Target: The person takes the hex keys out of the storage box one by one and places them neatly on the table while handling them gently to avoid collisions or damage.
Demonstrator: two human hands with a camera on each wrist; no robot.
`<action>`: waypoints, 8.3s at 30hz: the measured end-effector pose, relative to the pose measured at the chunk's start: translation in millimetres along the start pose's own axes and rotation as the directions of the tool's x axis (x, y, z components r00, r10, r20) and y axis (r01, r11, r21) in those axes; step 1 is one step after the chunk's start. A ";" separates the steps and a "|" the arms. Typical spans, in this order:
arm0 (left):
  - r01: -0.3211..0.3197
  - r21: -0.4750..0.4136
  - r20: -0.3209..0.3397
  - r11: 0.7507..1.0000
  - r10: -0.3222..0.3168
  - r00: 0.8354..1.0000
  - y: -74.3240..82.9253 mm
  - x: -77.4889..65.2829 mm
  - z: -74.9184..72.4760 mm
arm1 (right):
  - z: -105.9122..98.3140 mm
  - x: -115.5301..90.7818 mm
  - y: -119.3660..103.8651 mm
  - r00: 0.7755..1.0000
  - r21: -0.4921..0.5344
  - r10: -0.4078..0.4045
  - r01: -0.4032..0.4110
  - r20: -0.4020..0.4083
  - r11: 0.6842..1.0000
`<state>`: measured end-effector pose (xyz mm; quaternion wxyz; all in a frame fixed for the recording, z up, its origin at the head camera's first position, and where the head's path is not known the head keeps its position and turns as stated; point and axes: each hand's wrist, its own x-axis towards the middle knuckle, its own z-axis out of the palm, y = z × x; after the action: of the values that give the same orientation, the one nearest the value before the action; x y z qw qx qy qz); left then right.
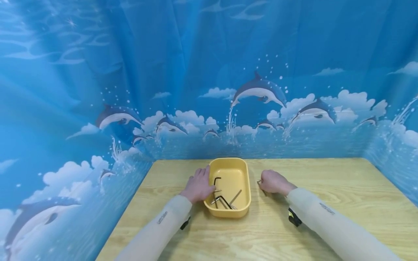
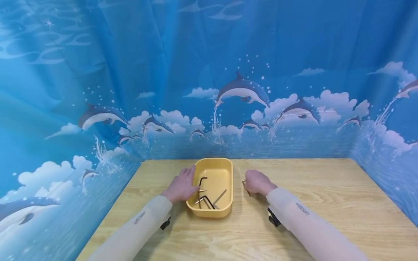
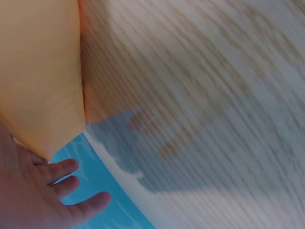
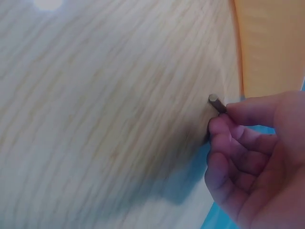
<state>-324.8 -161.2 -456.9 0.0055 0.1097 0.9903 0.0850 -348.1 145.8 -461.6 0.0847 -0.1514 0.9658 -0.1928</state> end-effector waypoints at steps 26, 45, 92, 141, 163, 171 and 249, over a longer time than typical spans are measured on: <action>0.003 -0.014 0.005 1.000 -0.003 1.000 1.6 0.6 -2.5 | 0.8 16.2 -6.2 0.995 0.145 0.066 -0.076 0.074 0.987; 0.004 0.000 0.019 1.000 -0.004 1.000 2.0 0.0 -3.5 | 0.4 19.4 -7.3 0.992 0.121 0.096 -0.106 0.085 0.987; 0.000 -0.006 -0.020 1.000 0.000 1.000 -1.0 1.0 3.8 | -3.9 85.0 -156.3 0.968 -0.026 -0.031 0.039 0.250 0.999; -0.012 0.018 -0.055 1.000 0.013 0.998 3.2 -2.7 -2.5 | -39.7 60.2 -157.2 0.967 0.109 -0.104 0.080 0.233 0.991; 0.004 -0.019 -0.020 1.000 -0.004 1.000 5.1 0.0 -2.3 | -68.8 -9.8 -34.5 0.991 0.259 -0.067 0.036 0.114 0.965; -0.003 -0.041 -0.005 0.999 0.003 1.000 2.5 -9.5 7.7 | -25.5 -15.6 6.0 0.992 0.264 0.050 -0.080 0.118 0.961; 0.022 -0.038 0.007 0.999 -0.022 1.000 0.9 -0.5 1.1 | -3.3 3.1 19.8 0.986 0.225 0.161 -0.166 0.042 0.960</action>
<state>-324.0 -160.3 -457.9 0.0116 0.0988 0.9897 0.1033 -356.8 163.3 -466.8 0.1282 -0.0627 0.9455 -0.2928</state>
